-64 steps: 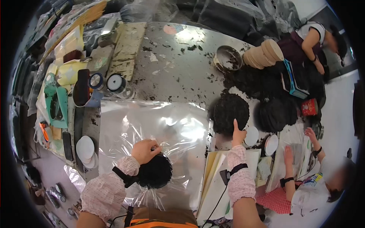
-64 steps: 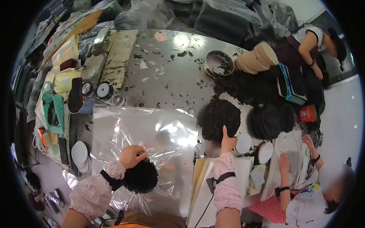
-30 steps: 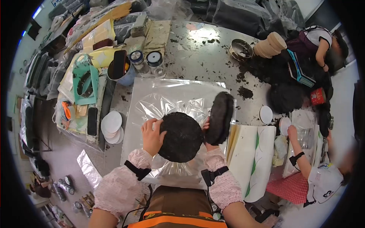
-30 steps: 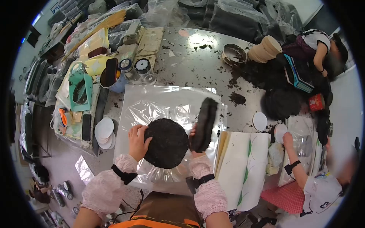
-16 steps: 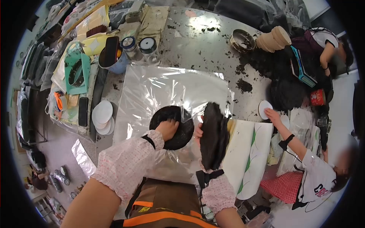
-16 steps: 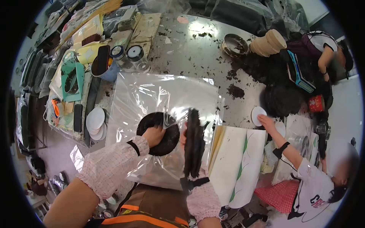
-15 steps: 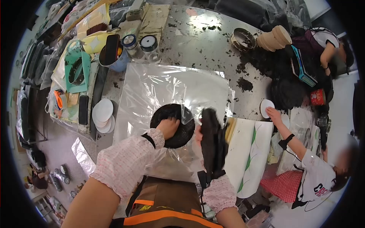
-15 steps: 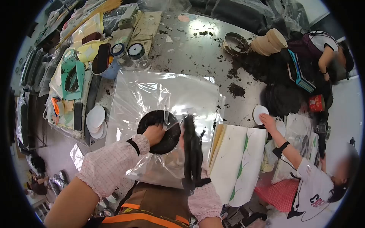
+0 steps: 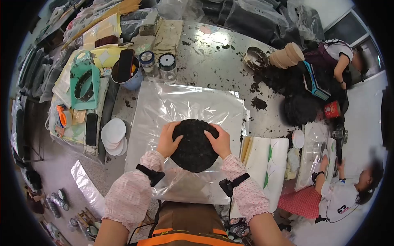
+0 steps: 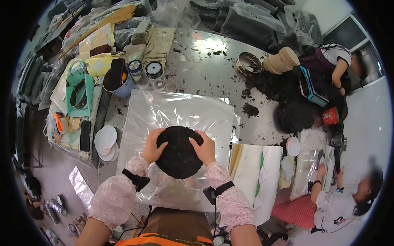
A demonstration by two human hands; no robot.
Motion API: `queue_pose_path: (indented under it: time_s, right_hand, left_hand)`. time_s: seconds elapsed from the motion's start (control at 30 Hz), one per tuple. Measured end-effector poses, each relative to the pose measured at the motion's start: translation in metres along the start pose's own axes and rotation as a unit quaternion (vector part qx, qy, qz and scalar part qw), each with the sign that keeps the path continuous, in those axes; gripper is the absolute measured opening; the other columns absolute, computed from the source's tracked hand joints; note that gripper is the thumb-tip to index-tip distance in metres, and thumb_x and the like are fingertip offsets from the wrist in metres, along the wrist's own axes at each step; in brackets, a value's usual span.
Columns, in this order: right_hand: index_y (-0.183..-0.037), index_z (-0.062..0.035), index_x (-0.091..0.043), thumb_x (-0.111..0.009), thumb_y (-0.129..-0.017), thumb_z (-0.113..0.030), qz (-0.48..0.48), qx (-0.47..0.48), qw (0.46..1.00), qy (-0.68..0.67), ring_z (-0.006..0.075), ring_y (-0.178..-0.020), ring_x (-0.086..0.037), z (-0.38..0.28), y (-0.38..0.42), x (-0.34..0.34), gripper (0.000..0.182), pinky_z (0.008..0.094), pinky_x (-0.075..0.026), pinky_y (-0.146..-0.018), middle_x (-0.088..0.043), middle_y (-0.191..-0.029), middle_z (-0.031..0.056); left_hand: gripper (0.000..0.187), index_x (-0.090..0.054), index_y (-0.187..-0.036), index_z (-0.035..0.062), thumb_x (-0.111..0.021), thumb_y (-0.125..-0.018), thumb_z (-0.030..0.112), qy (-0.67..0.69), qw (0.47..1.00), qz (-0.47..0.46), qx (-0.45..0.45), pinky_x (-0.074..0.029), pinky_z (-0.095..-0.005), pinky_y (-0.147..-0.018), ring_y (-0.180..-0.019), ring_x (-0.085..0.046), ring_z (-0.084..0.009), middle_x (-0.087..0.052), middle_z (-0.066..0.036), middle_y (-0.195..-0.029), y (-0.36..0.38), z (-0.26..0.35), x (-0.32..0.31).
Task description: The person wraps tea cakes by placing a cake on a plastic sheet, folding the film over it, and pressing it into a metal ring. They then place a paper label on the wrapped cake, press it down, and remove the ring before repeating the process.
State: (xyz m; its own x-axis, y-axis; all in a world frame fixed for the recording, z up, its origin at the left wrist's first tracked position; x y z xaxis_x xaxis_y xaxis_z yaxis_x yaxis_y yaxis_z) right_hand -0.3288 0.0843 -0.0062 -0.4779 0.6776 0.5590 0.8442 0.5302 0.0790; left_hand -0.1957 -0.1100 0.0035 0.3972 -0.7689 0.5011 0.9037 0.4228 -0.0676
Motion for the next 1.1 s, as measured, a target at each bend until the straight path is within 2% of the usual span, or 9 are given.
queue_pose_path:
  time_s: [0.13, 0.2, 0.3, 0.4, 0.57, 0.67, 0.9, 1.03, 1.1]
  right_hand:
    - [-0.134, 0.0014, -0.054, -0.073, -0.085, -0.034, 0.043, 0.222, 0.955, 0.193, 0.0376, -0.129, -0.049, -0.090, 0.022, 0.008, 0.064, 0.0468, -0.040, -0.107, -0.050, -0.141, 0.0234]
    - [-0.142, 0.0034, -0.043, -0.069, -0.085, -0.043, -0.132, 0.308, 0.918, 0.214, 0.0370, -0.142, -0.033, -0.101, 0.040, -0.040, 0.078, 0.0496, -0.026, -0.117, -0.036, -0.152, 0.0236]
    - [-0.144, 0.0052, -0.041, -0.058, -0.090, -0.046, -0.185, 0.291, 0.896, 0.281, 0.0351, -0.146, -0.026, -0.069, 0.051, -0.079, 0.076, 0.0495, -0.018, -0.120, -0.036, -0.152, 0.0231]
    - [-0.141, 0.0055, -0.045, -0.053, -0.092, -0.040, -0.169, 0.302, 0.897, 0.275, 0.0387, -0.143, -0.030, -0.063, 0.061, -0.084, 0.067, 0.0524, -0.021, -0.118, -0.039, -0.149, 0.0258]
    - [-0.126, 0.0015, -0.060, -0.054, -0.089, -0.031, -0.257, 0.269, 0.890, 0.265, 0.0400, -0.119, -0.051, -0.027, 0.063, -0.108, 0.049, 0.0540, -0.035, -0.105, -0.059, -0.124, 0.0251]
    - [-0.117, -0.0009, -0.065, -0.055, -0.088, -0.028, -0.177, 0.277, 0.911, 0.251, 0.0377, -0.112, -0.054, -0.013, 0.061, -0.118, 0.041, 0.0529, -0.038, -0.101, -0.065, -0.110, 0.0199]
    - [-0.121, -0.0002, -0.062, -0.055, -0.088, -0.023, -0.225, 0.189, 0.950, 0.105, 0.0401, -0.116, -0.054, -0.018, 0.051, -0.108, 0.041, 0.0488, -0.036, -0.107, -0.061, -0.121, 0.0223]
    - [-0.127, 0.0030, -0.055, -0.058, -0.089, -0.031, -0.290, 0.112, 0.940, 0.142, 0.0378, -0.129, -0.044, -0.001, 0.044, -0.119, 0.052, 0.0487, -0.030, -0.112, -0.054, -0.132, 0.0226]
    - [-0.132, 0.0059, -0.051, -0.063, -0.087, -0.039, -0.301, 0.158, 0.917, 0.209, 0.0341, -0.141, -0.032, -0.012, 0.055, -0.119, 0.065, 0.0505, -0.020, -0.119, -0.046, -0.142, 0.0216]
  left_hand:
    - [0.054, -0.054, -0.126, 0.0046, -0.071, -0.076, 0.000, -0.052, 0.998, 0.037, 0.014, -0.042, -0.0439, -0.103, -0.116, -0.052, -0.0373, -0.054, -0.018, -0.119, 0.001, -0.005, -0.006]
    - [0.052, -0.054, -0.126, 0.0028, -0.067, -0.077, 0.000, -0.115, 0.993, 0.023, 0.023, -0.040, -0.0445, -0.105, -0.119, -0.051, -0.0368, -0.054, -0.017, -0.123, -0.001, 0.007, -0.008]
    - [0.051, -0.052, -0.128, -0.0014, -0.062, -0.078, 0.002, -0.233, 0.946, -0.036, -0.223, -0.037, -0.0444, -0.110, -0.128, -0.047, -0.0354, -0.052, -0.017, -0.133, 0.002, 0.065, -0.025]
    - [0.052, -0.048, -0.136, -0.0032, -0.053, -0.086, 0.009, -0.215, 0.900, -0.228, -0.302, -0.032, -0.0453, -0.115, -0.140, -0.039, -0.0321, -0.045, -0.017, -0.144, 0.023, 0.048, -0.071]
    - [0.051, -0.050, -0.135, 0.0013, -0.054, -0.086, 0.012, -0.245, 0.895, -0.258, -0.269, -0.032, -0.0444, -0.112, -0.131, -0.045, -0.0307, -0.049, -0.014, -0.138, 0.012, 0.035, -0.093]
    - [0.050, -0.052, -0.134, 0.0022, -0.055, -0.084, 0.010, -0.236, 0.894, -0.289, -0.248, -0.033, -0.0461, -0.110, -0.123, -0.048, -0.0327, -0.050, -0.016, -0.132, 0.008, 0.014, -0.105]
    - [0.042, -0.058, -0.120, 0.0028, -0.061, -0.081, 0.015, -0.311, 0.849, -0.329, -0.272, -0.042, -0.0436, -0.097, -0.114, -0.054, -0.0314, -0.058, -0.014, -0.119, 0.005, 0.024, -0.109]
    - [0.036, -0.065, -0.104, 0.0030, -0.072, -0.070, 0.012, -0.168, 0.937, -0.053, -0.301, -0.050, -0.0383, -0.076, -0.091, -0.060, -0.0322, -0.063, -0.014, -0.103, -0.034, 0.136, -0.053]
    - [0.026, -0.069, -0.097, 0.0046, -0.075, -0.072, 0.011, -0.227, 0.919, -0.154, -0.283, -0.051, -0.0394, -0.079, -0.093, -0.061, -0.0312, -0.063, -0.012, -0.095, -0.065, 0.107, -0.077]
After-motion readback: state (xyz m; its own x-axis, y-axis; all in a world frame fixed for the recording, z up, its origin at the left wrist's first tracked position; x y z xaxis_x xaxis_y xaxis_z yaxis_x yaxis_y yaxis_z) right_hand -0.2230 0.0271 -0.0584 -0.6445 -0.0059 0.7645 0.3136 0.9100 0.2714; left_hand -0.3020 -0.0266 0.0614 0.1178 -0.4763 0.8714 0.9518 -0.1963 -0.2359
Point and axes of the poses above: each hand's wrist, its own y-axis away from the middle knuckle, its own x-axis out of the back of the hand, z = x × y, the point moved 8 cm from there along -y, towards the middle knuckle
